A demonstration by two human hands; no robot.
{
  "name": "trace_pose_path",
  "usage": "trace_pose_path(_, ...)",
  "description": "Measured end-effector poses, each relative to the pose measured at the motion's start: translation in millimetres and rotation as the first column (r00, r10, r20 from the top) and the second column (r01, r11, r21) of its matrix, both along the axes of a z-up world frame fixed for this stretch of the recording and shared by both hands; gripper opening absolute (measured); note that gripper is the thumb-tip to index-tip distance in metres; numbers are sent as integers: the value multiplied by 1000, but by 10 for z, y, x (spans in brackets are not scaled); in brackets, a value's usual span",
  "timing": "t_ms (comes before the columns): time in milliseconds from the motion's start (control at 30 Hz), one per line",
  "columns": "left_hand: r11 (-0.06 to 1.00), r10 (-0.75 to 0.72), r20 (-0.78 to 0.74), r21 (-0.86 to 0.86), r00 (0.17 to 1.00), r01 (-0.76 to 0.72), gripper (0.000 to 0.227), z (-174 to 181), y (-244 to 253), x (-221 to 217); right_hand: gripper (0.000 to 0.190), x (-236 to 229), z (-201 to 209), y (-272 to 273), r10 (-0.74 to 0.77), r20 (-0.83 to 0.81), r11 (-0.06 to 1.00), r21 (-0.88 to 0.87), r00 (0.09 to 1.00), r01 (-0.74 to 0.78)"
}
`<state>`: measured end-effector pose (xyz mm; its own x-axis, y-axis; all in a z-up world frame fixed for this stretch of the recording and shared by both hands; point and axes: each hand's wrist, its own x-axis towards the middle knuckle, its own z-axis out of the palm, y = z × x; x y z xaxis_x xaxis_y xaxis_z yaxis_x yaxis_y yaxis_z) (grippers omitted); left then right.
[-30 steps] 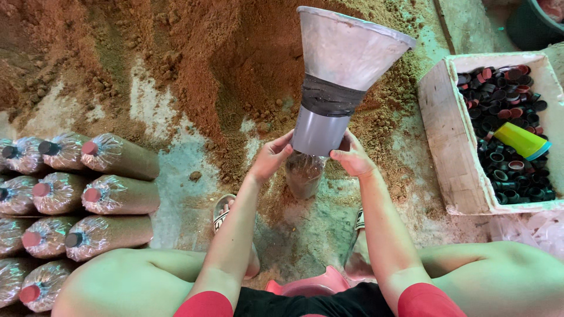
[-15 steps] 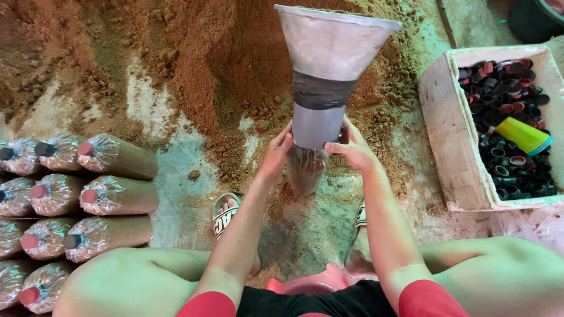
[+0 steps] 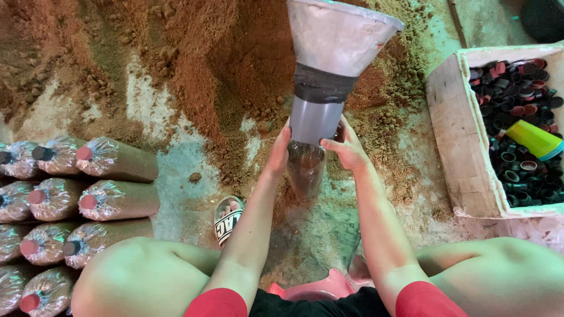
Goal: The person sits on a stool and uses a funnel to fill a clear plastic bag with brown granular material from a large pile. They then remove the funnel, press the material down, and tie the top of the bag closed.
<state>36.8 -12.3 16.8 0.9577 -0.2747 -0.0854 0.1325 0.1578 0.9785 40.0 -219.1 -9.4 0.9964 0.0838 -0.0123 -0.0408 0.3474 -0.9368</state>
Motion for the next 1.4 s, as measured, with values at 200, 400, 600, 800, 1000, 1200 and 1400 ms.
trace_pose_path(200, 995, 74, 140, 54, 987, -82, 75, 268, 27, -347, 108, -188, 364, 170, 53, 66, 997, -57, 996, -49)
trace_pose_path(400, 959, 16, 388, 255, 922, -124, 71, 466, 120, -365, 107, -462, 1174, 139, 125, 69, 984, -138, 990, -115)
trace_pose_path(600, 959, -85, 91, 279, 992, 56, 73, 982, 224, -573, 102, -594, 1592, 123, 156, -18, 980, -122, 988, -157)
trace_pose_path(800, 961, -108, -324, 208, 940, 182, 76, -14, 248, -706, 91, -515, 842, 182, 128, -409, 989, -13, 903, -146)
trace_pose_path(1000, 890, 39, -457, 421, 889, 178, 95, -981, 67, -179, 77, -265, -872, -1, 175, -601, 967, 256, 780, -20)
trace_pose_path(1200, 873, -3, -621, 380, 784, 305, 83, -2692, 149, 437, 72, -5, -1369, -48, 66, -688, 980, 180, 723, 81)
trace_pose_path(1400, 925, 42, -708, 295, 705, 241, 95, -1400, 58, 247, 85, 119, -1284, -51, 59, -676, 991, 125, 735, 36)
